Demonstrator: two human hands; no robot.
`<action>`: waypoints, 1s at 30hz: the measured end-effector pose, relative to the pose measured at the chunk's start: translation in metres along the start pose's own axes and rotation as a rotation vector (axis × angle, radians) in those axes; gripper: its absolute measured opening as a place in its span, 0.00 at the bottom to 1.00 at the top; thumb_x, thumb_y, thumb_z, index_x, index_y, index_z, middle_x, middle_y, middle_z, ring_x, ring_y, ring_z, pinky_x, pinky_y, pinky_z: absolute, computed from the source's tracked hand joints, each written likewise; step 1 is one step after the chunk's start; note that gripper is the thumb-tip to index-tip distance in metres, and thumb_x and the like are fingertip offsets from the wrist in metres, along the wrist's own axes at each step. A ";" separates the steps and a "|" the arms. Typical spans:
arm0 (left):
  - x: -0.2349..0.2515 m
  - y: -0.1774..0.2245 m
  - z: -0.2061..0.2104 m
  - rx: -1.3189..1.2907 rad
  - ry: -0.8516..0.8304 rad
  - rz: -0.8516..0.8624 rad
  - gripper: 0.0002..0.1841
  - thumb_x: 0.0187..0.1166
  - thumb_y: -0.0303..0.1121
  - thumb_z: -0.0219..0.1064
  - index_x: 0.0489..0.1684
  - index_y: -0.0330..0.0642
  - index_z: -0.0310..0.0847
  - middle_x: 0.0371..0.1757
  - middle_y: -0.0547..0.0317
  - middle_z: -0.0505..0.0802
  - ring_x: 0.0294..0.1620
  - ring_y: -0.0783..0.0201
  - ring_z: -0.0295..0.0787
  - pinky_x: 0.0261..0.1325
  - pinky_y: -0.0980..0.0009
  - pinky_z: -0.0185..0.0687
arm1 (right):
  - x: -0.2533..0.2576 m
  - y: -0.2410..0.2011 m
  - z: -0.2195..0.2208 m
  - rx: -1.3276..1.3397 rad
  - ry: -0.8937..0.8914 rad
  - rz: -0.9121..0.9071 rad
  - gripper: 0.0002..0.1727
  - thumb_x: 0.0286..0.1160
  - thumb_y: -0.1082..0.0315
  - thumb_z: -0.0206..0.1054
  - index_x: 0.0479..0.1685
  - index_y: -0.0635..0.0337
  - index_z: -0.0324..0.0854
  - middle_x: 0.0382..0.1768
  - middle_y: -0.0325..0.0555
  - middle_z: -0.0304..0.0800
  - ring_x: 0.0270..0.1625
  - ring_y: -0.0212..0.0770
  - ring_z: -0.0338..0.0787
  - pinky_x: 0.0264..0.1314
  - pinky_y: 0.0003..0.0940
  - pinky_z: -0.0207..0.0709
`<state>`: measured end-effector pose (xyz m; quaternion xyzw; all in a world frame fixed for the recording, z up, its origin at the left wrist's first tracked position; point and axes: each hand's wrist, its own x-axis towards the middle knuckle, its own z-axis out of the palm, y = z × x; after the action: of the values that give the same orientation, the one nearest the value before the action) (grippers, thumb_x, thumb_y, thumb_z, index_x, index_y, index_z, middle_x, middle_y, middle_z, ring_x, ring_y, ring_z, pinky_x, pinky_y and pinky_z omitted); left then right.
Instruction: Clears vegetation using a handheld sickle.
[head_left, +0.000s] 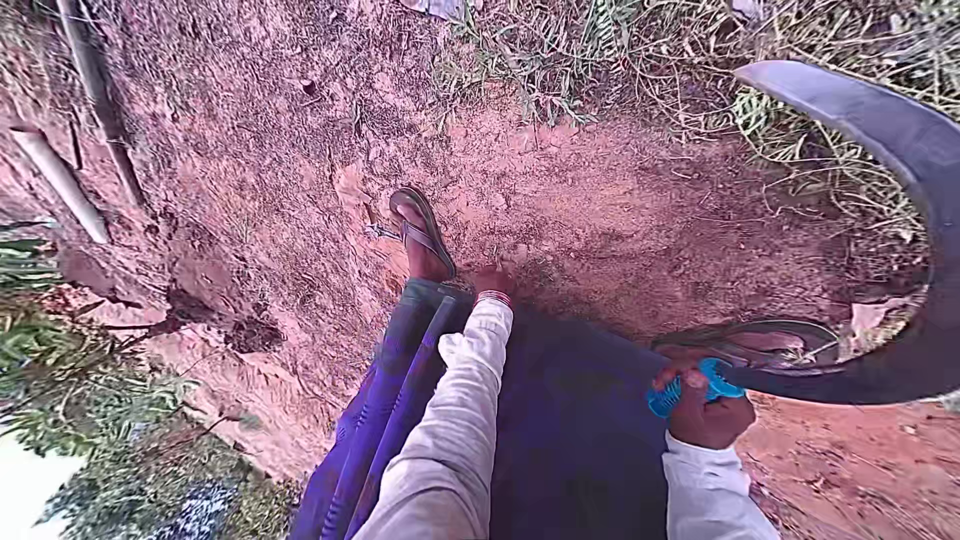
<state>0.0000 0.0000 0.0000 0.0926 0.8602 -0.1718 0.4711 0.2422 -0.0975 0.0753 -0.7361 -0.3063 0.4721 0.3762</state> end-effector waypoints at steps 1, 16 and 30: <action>-0.003 -0.011 -0.006 -0.019 -0.006 0.006 0.18 0.92 0.26 0.55 0.73 0.23 0.76 0.76 0.27 0.82 0.82 0.42 0.75 0.86 0.52 0.64 | -0.006 0.006 0.001 -0.115 -0.096 0.023 0.33 0.76 0.37 0.65 0.30 0.64 0.80 0.18 0.28 0.82 0.20 0.19 0.82 0.25 0.20 0.79; 0.039 -0.063 -0.048 0.071 -0.086 -0.071 0.19 0.89 0.28 0.61 0.72 0.23 0.77 0.75 0.28 0.83 0.80 0.43 0.78 0.84 0.51 0.67 | 0.115 0.053 0.065 -0.938 -1.409 0.407 0.37 0.90 0.43 0.54 0.68 0.76 0.77 0.58 0.79 0.85 0.65 0.74 0.84 0.70 0.69 0.68; 0.038 -0.023 -0.038 0.938 -0.361 0.031 0.25 0.95 0.41 0.51 0.79 0.30 0.75 0.83 0.32 0.77 0.88 0.37 0.69 0.87 0.39 0.62 | 0.109 0.084 0.041 -1.142 -1.526 0.514 0.39 0.90 0.40 0.51 0.77 0.70 0.73 0.66 0.77 0.82 0.74 0.72 0.80 0.77 0.67 0.66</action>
<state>-0.0576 -0.0074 -0.0088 0.2759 0.5938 -0.5462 0.5225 0.2523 -0.0432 -0.0579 -0.3494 -0.4792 0.6690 -0.4481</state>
